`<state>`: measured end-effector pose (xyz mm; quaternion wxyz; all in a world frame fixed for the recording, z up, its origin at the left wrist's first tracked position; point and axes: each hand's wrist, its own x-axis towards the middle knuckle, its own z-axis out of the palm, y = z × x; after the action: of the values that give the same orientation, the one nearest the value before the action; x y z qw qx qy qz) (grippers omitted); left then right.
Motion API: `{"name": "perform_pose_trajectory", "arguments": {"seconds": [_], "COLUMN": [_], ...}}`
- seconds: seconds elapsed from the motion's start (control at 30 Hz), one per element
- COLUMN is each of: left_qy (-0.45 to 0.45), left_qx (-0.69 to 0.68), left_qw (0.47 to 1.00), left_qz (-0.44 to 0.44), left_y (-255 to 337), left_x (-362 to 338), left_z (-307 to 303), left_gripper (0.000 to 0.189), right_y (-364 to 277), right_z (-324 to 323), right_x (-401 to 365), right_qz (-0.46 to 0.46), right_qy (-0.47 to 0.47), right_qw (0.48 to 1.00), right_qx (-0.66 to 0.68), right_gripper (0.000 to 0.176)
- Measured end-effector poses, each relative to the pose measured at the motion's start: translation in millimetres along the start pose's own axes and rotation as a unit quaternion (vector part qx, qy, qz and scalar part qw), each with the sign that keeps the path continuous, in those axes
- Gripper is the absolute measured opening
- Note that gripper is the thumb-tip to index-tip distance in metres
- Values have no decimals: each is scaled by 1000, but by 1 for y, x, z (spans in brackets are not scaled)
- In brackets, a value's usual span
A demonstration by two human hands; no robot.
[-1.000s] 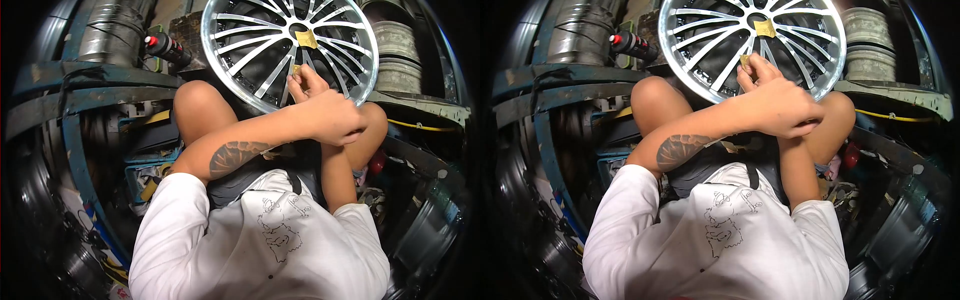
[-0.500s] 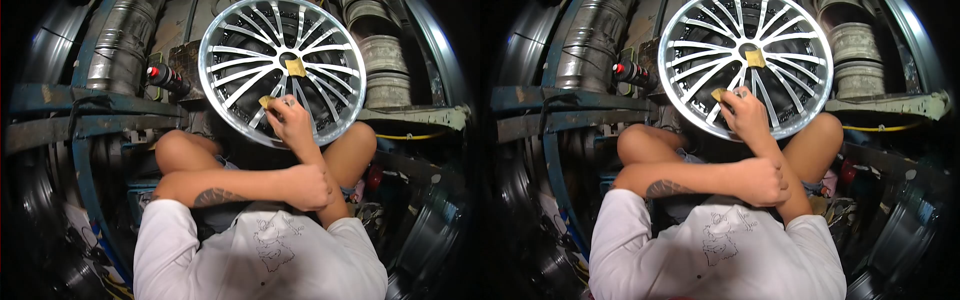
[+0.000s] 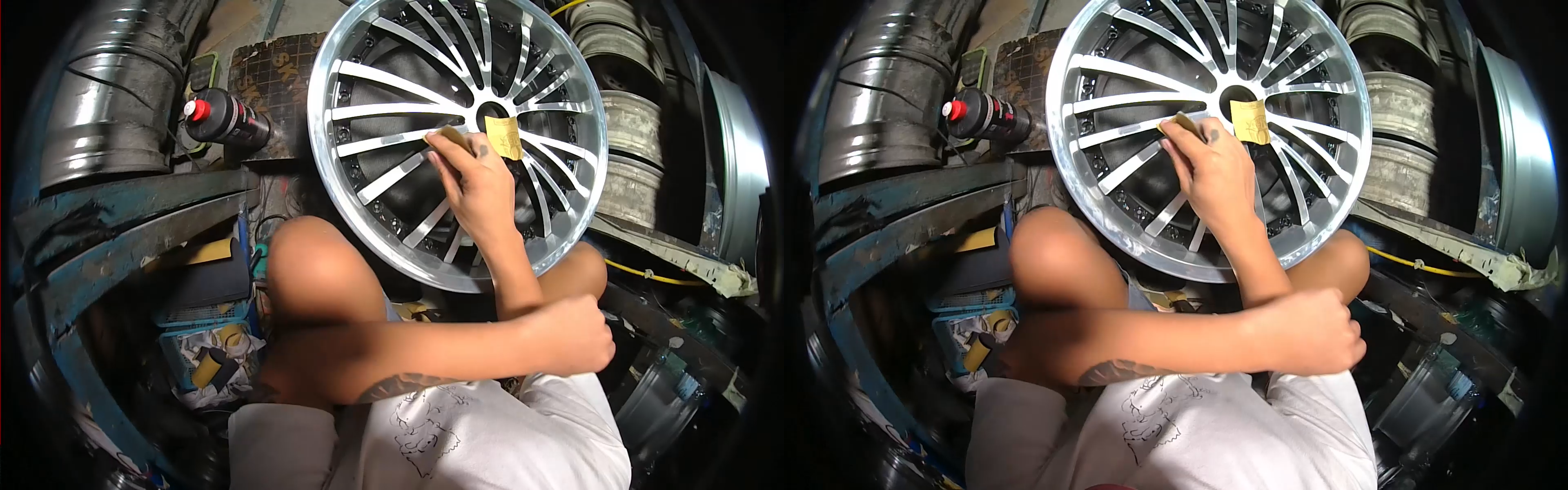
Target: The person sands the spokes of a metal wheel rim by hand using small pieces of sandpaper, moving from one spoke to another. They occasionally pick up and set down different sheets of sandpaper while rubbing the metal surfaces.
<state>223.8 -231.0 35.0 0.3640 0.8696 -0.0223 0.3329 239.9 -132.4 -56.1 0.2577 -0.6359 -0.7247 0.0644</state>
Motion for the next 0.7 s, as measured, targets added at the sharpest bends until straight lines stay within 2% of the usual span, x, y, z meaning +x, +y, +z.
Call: {"name": "perform_pose_trajectory", "arguments": {"seconds": [0.17, 0.3, 0.4, 0.53, 0.57, 0.67, 0.7], "left_qy": [-37, -5, 29, 6, 1, -5, -3], "left_qx": [-31, -10, -7, 16, 18, -1, -7], "left_qw": [999, 1000, 999, 999, 999, 999, 999], "left_qz": [12, -15, -35, -30, -32, -44, -51], "left_y": [10, 3, -1, -10, -12, -10, -11], "left_x": [8, 12, 19, 21, 21, 22, 22], "left_z": [-2, -10, -19, -33, -38, -39, -43], "left_gripper": [13, 14, 13, 12, 12, 12, 12], "right_y": [3, 6, 2, 5, 10, 10, 9], "right_z": [5, 13, 13, 10, 14, 13, 7], "right_x": [2, 3, 9, 3, 6, 5, 5], "right_qz": [52, 26, 32, 41, 18, 24, 41], "right_qy": [-69, -40, -22, -62, -42, -59, -96], "right_qw": [995, 998, 999, 997, 999, 998, 994], "right_qx": [-40, -51, 0, -17, 4, -16, -39], "right_gripper": [21, 20, 28, 29, 22, 22, 22]}}
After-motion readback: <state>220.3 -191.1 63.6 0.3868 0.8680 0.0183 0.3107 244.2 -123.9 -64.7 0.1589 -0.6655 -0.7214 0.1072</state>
